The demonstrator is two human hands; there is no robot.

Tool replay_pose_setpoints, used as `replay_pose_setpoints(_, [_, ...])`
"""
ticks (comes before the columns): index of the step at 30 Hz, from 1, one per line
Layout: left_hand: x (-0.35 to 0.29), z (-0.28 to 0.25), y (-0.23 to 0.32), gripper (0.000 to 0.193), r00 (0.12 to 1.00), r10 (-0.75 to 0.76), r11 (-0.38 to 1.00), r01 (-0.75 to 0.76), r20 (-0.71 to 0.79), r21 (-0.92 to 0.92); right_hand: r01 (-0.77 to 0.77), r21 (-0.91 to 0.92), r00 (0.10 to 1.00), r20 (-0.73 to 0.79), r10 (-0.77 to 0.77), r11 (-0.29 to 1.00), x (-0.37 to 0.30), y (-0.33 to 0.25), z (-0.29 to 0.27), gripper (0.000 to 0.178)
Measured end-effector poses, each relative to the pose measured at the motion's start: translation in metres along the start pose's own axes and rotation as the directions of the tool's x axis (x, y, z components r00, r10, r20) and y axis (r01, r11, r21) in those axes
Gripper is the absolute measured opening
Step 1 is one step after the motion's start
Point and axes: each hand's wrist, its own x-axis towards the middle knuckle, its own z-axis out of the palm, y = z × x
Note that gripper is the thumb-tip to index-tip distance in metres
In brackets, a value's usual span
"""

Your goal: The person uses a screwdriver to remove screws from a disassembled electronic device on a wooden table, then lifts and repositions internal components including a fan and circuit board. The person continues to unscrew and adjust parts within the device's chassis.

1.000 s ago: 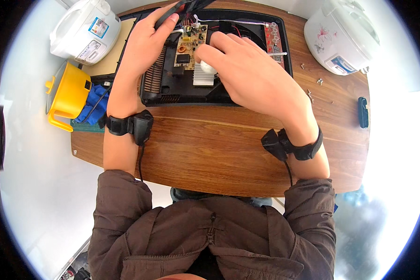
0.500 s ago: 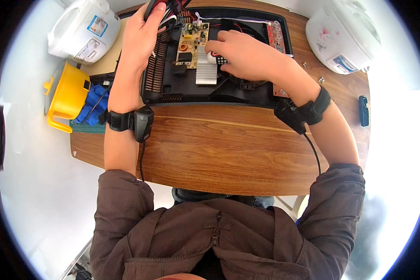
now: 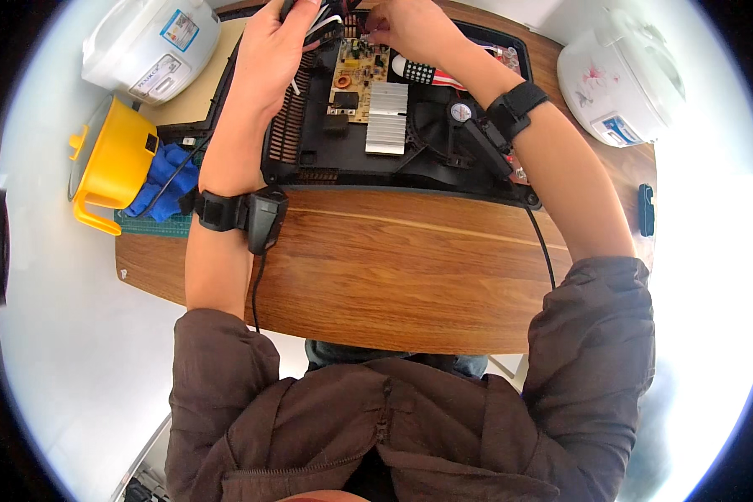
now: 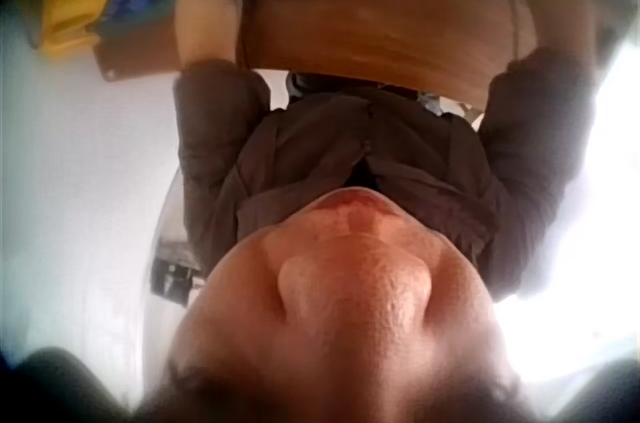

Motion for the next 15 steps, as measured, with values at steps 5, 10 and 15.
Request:
replay_pose_setpoints(5, [0.002,0.002,-0.005,0.033,0.999,-0.04,0.996,0.042,0.016,-0.082,-0.085,-0.043,0.991,0.096,0.089,0.995,0.008,0.002,-0.002,0.023])
replay_pose_setpoints(10, [0.002,0.001,-0.007,0.033,0.999,-0.02,1.0,0.021,0.046,-0.018,-0.073,-0.048,0.994,0.082,0.077,0.996,0.006,-0.002,-0.002,0.02])
replay_pose_setpoints(15, [0.0,0.004,-0.005,0.035,0.997,0.028,0.998,-0.025,0.073,-0.054,-0.027,-0.073,0.989,0.142,0.037,0.997,0.009,-0.006,-0.006,0.019])
